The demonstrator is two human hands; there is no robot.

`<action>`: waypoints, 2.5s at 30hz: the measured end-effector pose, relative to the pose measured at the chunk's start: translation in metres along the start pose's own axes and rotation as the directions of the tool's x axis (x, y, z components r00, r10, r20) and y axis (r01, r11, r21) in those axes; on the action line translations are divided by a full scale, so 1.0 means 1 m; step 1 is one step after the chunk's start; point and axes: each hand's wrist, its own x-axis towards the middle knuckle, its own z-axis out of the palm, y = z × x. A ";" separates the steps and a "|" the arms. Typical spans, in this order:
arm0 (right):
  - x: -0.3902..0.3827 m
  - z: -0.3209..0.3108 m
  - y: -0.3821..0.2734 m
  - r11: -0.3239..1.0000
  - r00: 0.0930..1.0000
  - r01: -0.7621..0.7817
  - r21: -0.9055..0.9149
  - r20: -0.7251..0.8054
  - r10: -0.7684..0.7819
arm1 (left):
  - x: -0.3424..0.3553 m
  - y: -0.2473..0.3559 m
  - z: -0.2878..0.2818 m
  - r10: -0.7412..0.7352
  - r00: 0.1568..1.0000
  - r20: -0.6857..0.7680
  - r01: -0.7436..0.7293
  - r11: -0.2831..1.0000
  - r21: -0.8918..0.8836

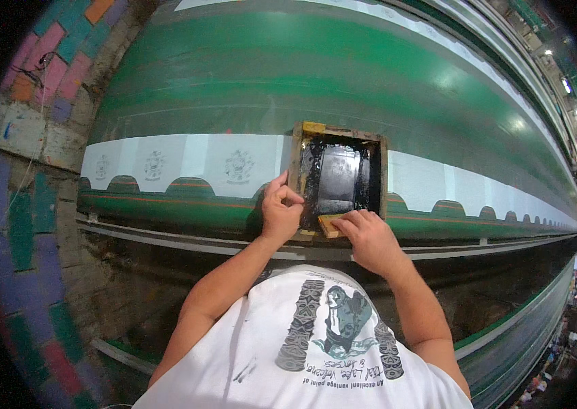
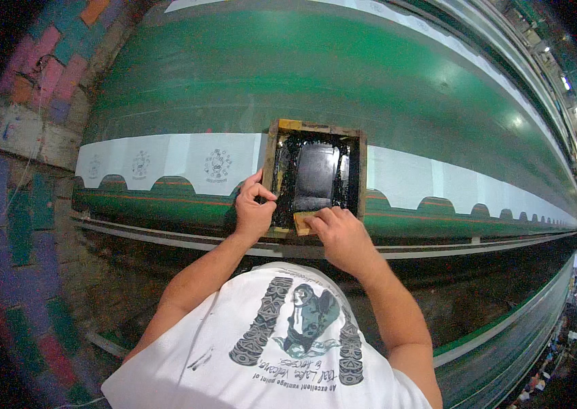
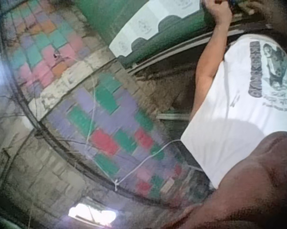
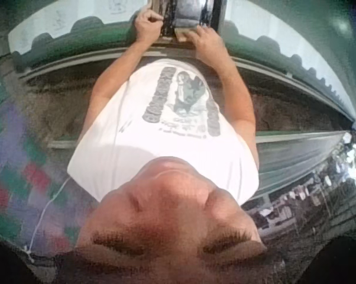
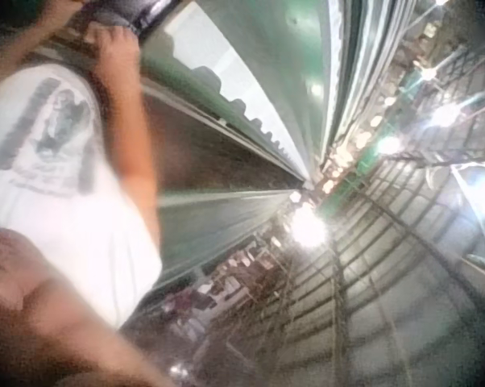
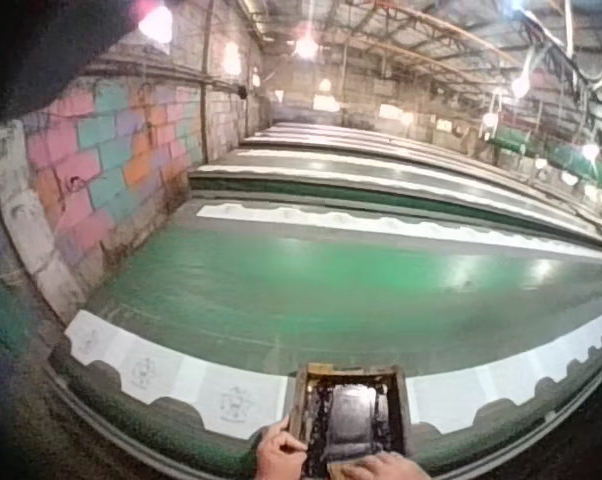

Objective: The person uses a squeegee to spread ink across a screen printing frame held over a long white sheet on a green conveyor. The person repeatedly wipes the screen surface and adjusts the frame position along the conveyor.

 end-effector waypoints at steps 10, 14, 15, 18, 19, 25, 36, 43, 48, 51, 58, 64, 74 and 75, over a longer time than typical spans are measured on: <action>0.102 -0.031 0.086 0.998 0.996 -0.064 -0.011 0.057 0.064 | 0.002 -0.010 0.007 0.049 0.998 -0.029 -0.049 0.999 -0.002; 0.134 -0.036 0.096 0.985 0.984 -0.171 0.017 -0.044 0.172 | 0.002 -0.008 0.004 0.048 0.999 -0.016 -0.048 0.999 -0.004; 0.138 -0.036 0.097 0.984 0.982 -0.179 0.014 -0.061 0.179 | 0.001 -0.008 0.004 0.046 0.999 -0.016 -0.046 0.999 -0.008; 0.134 -0.032 0.091 0.984 0.980 -0.181 -0.003 -0.081 0.180 | 0.001 -0.008 0.003 0.072 0.997 -0.003 -0.072 0.997 0.039; 0.130 -0.027 0.089 0.985 0.980 -0.173 -0.018 -0.100 0.171 | 0.002 -0.007 0.003 0.081 0.997 -0.001 -0.081 0.995 0.051; 0.085 -0.011 0.051 0.993 0.990 -0.114 -0.043 -0.086 0.110 | -0.002 -0.009 0.001 0.123 0.992 0.006 -0.123 0.988 0.090; 0.003 0.022 -0.019 0.988 0.985 -0.140 -0.065 -0.115 0.132 | 0.001 -0.006 -0.001 0.141 0.990 0.018 -0.142 0.988 0.056; -0.036 0.017 -0.008 0.978 0.955 -0.118 0.171 -0.249 0.159 | 0.003 0.005 -0.001 0.087 0.996 0.006 -0.087 0.995 0.037; -0.085 0.041 0.044 0.818 0.668 -0.297 0.492 -0.505 0.546 | -0.002 0.023 0.021 0.173 0.985 -0.003 -0.172 0.982 0.073; -0.118 0.037 0.078 0.697 0.614 -0.280 0.660 -0.435 0.658 | -0.010 0.039 0.065 0.183 0.983 -0.016 -0.183 0.983 0.029; -0.190 0.013 0.158 0.742 0.599 -0.277 0.610 -0.494 0.630 | -0.031 0.054 0.184 0.192 0.980 -0.044 -0.192 0.981 0.013; -0.232 -0.005 0.201 0.824 0.667 -0.290 0.486 -0.515 0.538 | -0.045 0.068 0.244 0.168 0.985 -0.030 -0.168 0.986 0.013; -0.202 -0.039 0.183 0.988 0.929 0.029 0.152 -0.369 0.029 | -0.046 0.068 0.248 0.107 0.994 -0.038 -0.107 0.994 0.013; -0.197 -0.041 0.181 0.994 0.938 0.037 0.105 -0.347 0.002 | -0.046 0.067 0.252 0.104 0.994 -0.040 -0.105 0.994 -0.007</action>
